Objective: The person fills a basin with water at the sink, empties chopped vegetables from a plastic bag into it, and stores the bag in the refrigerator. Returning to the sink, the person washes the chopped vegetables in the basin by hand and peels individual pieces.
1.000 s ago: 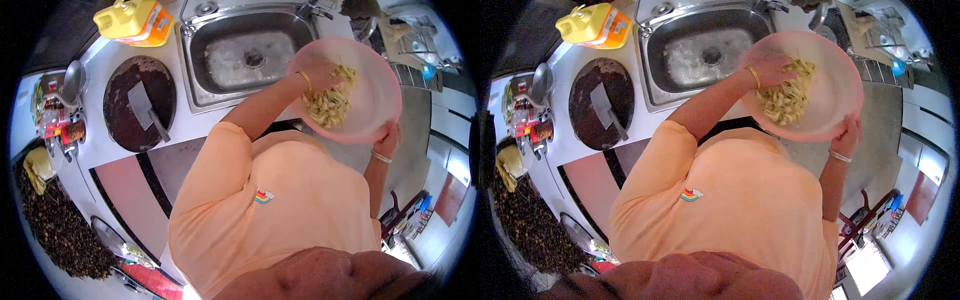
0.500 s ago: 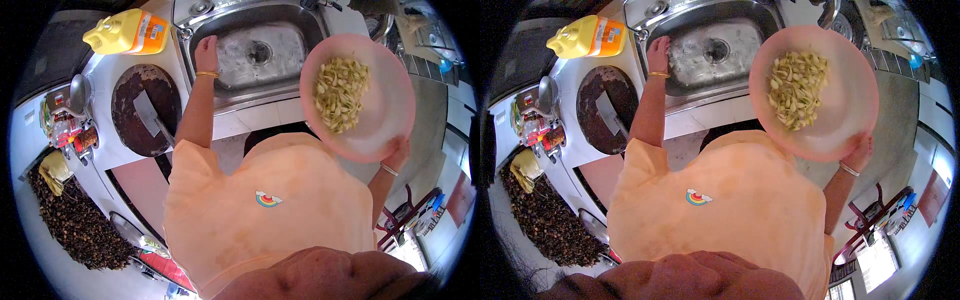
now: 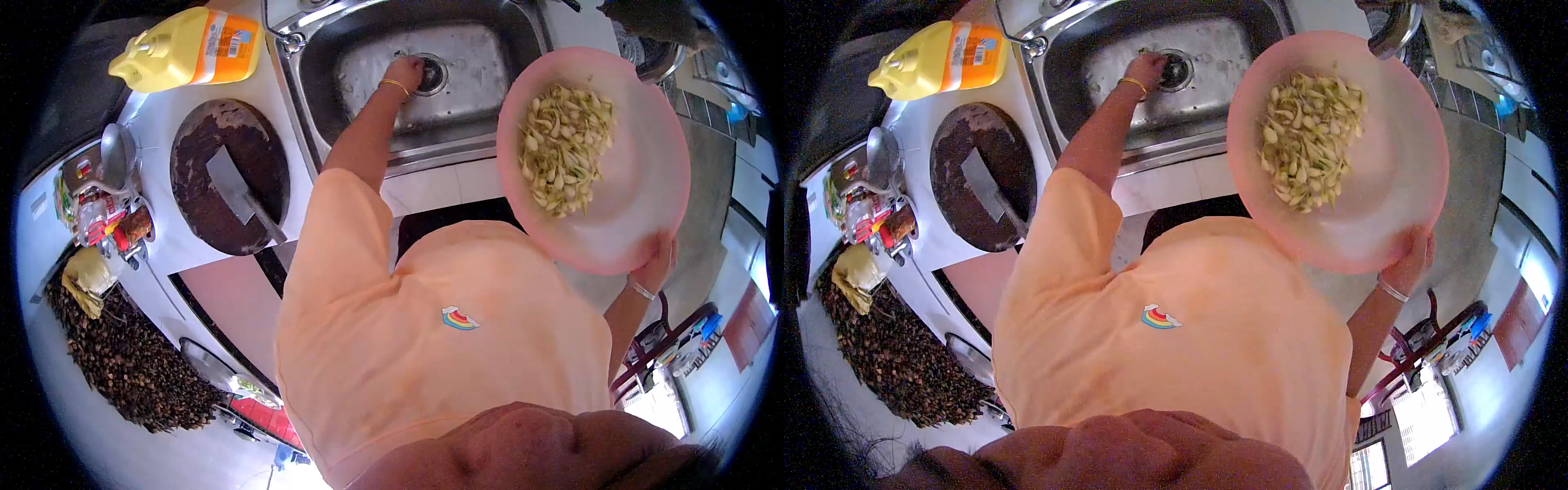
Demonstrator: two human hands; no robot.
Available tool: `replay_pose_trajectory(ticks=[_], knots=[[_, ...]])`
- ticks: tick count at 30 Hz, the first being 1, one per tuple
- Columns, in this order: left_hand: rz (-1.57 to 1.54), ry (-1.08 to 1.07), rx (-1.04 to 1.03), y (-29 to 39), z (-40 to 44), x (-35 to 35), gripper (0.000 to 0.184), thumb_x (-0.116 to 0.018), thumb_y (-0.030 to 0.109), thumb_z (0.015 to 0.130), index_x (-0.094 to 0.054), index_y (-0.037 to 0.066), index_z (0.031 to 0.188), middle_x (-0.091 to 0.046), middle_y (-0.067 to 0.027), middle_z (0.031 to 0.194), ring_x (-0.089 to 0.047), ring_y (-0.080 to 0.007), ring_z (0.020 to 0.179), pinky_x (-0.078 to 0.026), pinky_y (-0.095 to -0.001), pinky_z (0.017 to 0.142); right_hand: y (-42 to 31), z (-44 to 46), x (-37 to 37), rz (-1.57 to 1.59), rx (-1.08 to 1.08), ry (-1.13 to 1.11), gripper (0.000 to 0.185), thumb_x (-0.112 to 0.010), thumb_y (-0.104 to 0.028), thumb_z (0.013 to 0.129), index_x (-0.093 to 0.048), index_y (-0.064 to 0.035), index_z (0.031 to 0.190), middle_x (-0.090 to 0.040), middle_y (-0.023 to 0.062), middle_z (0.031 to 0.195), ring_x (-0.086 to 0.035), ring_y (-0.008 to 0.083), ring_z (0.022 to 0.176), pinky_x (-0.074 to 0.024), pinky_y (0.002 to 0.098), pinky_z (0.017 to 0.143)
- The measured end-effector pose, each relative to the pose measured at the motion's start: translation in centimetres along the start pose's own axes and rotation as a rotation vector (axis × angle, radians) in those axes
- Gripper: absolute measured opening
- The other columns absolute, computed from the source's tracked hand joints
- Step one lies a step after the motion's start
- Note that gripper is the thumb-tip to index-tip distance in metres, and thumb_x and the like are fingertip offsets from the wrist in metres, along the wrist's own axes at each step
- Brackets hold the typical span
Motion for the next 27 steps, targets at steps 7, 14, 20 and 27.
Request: replay_pose_trajectory(ticks=[7,14,20,27], knots=[[0.347,-0.384,0.240,1.4,0.6,-5.3,0.029,-0.052,0.016,0.083,-0.065,0.008,0.108,-0.059,-0.0144,0.118,-0.057,-0.0301,0.110,-0.046,-0.0404,0.091,-0.1,-1.0,0.0,0.061,-0.014,-0.025,0.013,-0.057,-0.014,0.088,-0.057,-0.0035,0.095,-0.058,0.0009,0.084,-0.055,0.0114,0.073,-0.0455,0.0254,0.065],[0.336,-0.283,0.336,1.3,1.9,-6.4,0.030,-0.050,0.020,0.086,-0.063,0.009,0.110,-0.058,-0.0151,0.120,-0.056,-0.0316,0.111,-0.046,-0.0428,0.090,-0.7,-1.5,-1.3,0.004,-0.029,0.114,0.014,-0.060,-0.017,0.087,-0.056,-0.0047,0.094,-0.057,0.0002,0.077,-0.054,0.0109,0.067,-0.0450,0.0236,0.058],[0.375,-0.289,0.392,1.6,2.4,-5.4,0.028,-0.051,0.019,0.087,-0.065,0.013,0.110,-0.059,-0.0094,0.120,-0.058,-0.0258,0.109,-0.049,-0.0395,0.087,-0.5,-1.2,-0.2,-0.095,-0.036,0.077,0.015,-0.059,-0.017,0.087,-0.054,-0.0048,0.095,-0.056,0.0006,0.080,-0.054,0.0118,0.070,-0.0458,0.0245,0.060],[0.364,-0.328,0.384,2.2,1.7,-5.1,0.030,-0.054,0.022,0.085,-0.063,0.009,0.111,-0.059,-0.0143,0.119,-0.058,-0.0295,0.109,-0.049,-0.0405,0.086,-0.5,-1.2,-0.5,-0.044,-0.044,-0.009,0.020,-0.060,-0.016,0.086,-0.053,-0.0034,0.100,-0.057,0.0035,0.088,-0.055,0.0138,0.077,-0.0475,0.0278,0.066]])
Point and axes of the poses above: each hand's wrist, its own z-axis towards the middle knuckle, its own x-axis out of the back of the hand, y = z × x, the point moved 4 cm from there along z, towards the middle knuckle
